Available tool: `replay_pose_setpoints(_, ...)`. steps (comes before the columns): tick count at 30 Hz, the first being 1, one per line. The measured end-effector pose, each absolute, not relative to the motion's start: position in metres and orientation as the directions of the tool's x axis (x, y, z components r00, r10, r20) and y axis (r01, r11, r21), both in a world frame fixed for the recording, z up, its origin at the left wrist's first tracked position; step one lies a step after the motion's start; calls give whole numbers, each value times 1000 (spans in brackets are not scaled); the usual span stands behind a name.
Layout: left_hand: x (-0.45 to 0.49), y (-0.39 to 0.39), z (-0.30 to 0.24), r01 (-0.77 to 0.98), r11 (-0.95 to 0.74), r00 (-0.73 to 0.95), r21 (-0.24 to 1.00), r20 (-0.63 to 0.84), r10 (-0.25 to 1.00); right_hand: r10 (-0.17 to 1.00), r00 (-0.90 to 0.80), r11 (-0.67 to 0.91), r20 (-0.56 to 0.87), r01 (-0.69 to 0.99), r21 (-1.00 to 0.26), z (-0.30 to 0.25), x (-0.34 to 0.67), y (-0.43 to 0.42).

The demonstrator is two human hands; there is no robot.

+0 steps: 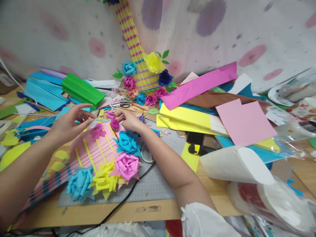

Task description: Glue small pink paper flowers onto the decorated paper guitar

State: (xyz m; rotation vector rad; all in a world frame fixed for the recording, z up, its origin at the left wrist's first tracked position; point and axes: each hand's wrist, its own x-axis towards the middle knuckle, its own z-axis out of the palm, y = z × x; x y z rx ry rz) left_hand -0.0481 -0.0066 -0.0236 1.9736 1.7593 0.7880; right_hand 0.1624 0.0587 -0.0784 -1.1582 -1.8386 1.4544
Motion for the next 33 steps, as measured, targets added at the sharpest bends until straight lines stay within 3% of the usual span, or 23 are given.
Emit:
replay_pose_setpoints(4,-42,3,-31,745,-168,95,646,145,985,868,-487,24,-98,239,-971,-76,165,55)
replay_pose_setpoints(9,-25,21,-42,684,-100,155,723,-11,988,871,-484,1,-90,183,-983,-77,167,51)
replay_pose_setpoints(15,-14,33,-47,708,-177,232,684,11,973,865,-494,-24,-91,140,-990,-76,172,47)
replay_pose_setpoints(33,-2,29,-42,662,-19,183,749,-137,973,890,-416,-127,-186,166,-978,-72,175,37)
